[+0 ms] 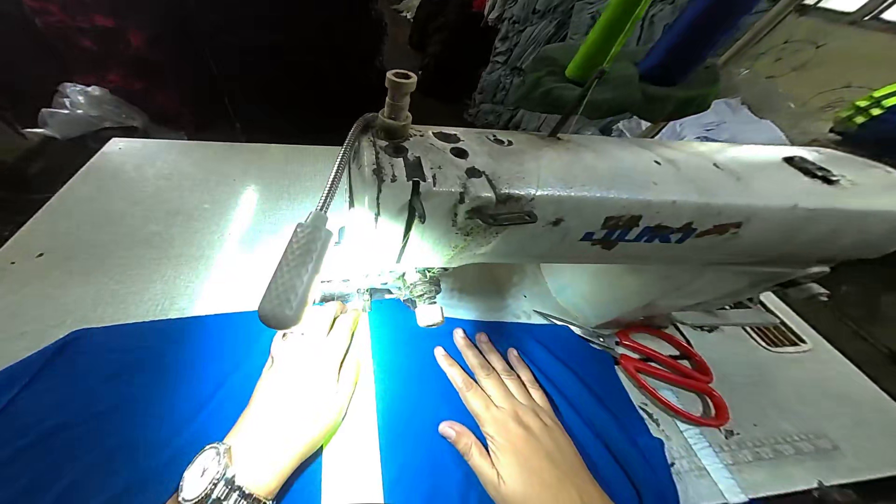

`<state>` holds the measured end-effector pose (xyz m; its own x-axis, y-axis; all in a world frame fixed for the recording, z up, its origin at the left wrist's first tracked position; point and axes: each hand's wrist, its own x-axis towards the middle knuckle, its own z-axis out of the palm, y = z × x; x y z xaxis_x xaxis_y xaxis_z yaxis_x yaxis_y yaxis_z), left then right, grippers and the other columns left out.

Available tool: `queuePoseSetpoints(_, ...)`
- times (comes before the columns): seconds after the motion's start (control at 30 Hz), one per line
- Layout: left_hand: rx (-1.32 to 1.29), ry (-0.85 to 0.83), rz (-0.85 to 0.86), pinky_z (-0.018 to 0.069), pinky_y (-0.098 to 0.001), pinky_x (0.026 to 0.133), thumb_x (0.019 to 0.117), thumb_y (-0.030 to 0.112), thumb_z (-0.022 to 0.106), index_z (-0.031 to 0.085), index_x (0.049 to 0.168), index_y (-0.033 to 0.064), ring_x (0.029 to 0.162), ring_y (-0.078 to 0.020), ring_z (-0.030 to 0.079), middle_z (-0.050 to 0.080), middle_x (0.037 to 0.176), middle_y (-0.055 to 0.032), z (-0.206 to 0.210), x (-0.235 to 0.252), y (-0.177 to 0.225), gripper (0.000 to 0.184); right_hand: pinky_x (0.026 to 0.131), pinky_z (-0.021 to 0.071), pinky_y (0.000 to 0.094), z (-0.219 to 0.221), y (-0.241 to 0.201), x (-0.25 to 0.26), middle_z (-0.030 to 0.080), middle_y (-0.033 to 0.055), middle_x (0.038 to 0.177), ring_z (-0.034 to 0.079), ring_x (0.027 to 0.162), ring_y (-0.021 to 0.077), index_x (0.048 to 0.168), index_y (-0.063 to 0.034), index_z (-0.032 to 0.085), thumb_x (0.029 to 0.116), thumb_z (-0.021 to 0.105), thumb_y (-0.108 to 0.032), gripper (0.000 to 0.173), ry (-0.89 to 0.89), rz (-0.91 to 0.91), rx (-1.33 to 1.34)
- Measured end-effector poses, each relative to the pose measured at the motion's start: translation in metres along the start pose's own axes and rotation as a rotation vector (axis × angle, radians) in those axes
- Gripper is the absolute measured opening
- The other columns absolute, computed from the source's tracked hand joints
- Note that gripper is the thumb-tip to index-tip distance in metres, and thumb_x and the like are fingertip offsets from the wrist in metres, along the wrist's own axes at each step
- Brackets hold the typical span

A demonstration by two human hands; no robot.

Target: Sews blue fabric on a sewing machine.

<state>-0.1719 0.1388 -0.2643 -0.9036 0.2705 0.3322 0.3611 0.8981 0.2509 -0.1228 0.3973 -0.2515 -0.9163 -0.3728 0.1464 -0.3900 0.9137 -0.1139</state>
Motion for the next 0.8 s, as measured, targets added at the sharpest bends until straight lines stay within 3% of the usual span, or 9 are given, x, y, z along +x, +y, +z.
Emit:
queuePoseSetpoints(0.57, -0.012, -0.006, 0.017, 0.0491, -0.0564, 0.097, 0.0973, 0.045, 0.039, 0.068, 0.133, 0.0185, 0.124, -0.0319, 0.06, 0.066, 0.128, -0.0072, 0.002, 0.006, -0.003, 0.053, 0.121, 0.0291, 0.0585, 0.006, 0.008, 0.005, 0.044, 0.0023, 0.162, 0.039, 0.15, 0.0276, 0.154, -0.0284, 0.05, 0.1024, 0.027, -0.067, 0.068, 0.054, -0.027, 0.031)
queuePoseSetpoints(0.63, -0.021, -0.025, 0.012, 0.0481, -0.0583, 0.098, 0.096, 0.044, 0.041, 0.067, 0.135, 0.018, 0.124, -0.0329, 0.06, 0.065, 0.131, -0.0084, 0.001, 0.005, -0.002, 0.054, 0.118, 0.0348, 0.0581, -0.002, 0.016, 0.001, 0.057, 0.0079, 0.15, 0.048, 0.144, 0.0299, 0.145, -0.0214, 0.06, 0.1041, 0.037, -0.059, 0.06, 0.199, -0.048, 0.133)
queuePoseSetpoints(0.7, -0.033, -0.015, 0.009, 0.0483, -0.059, 0.097, 0.0949, 0.044, 0.041, 0.067, 0.134, 0.019, 0.123, -0.0328, 0.061, 0.066, 0.13, -0.0085, 0.0, 0.009, -0.002, 0.054, 0.113, 0.0445, 0.045, -0.043, 0.05, -0.003, 0.07, 0.0062, 0.129, 0.059, 0.131, 0.0198, 0.128, -0.0166, 0.067, 0.1065, 0.049, -0.041, 0.037, 0.507, -0.058, 0.201)
queuePoseSetpoints(0.77, -0.041, -0.025, -0.007, 0.0481, -0.0585, 0.097, 0.0943, 0.043, 0.041, 0.067, 0.134, 0.0194, 0.123, -0.0321, 0.061, 0.066, 0.129, -0.0081, -0.001, 0.009, -0.002, 0.053, 0.105, 0.0496, 0.0328, -0.108, 0.137, -0.003, 0.066, 0.0065, 0.126, 0.061, 0.122, 0.0126, 0.13, -0.0101, 0.061, 0.1071, 0.049, -0.023, 0.029, 0.785, -0.038, 0.135)
queuePoseSetpoints(0.8, -0.038, -0.042, -0.015, 0.0473, -0.0577, 0.099, 0.0951, 0.043, 0.04, 0.066, 0.135, 0.0203, 0.124, -0.031, 0.06, 0.065, 0.131, -0.0071, -0.001, 0.008, -0.002, 0.053, 0.103, 0.0496, 0.0352, -0.139, 0.193, 0.002, 0.063, 0.0152, 0.129, 0.06, 0.121, 0.0173, 0.135, -0.0006, 0.056, 0.1088, 0.044, -0.02, 0.034, 0.855, 0.045, 0.102)
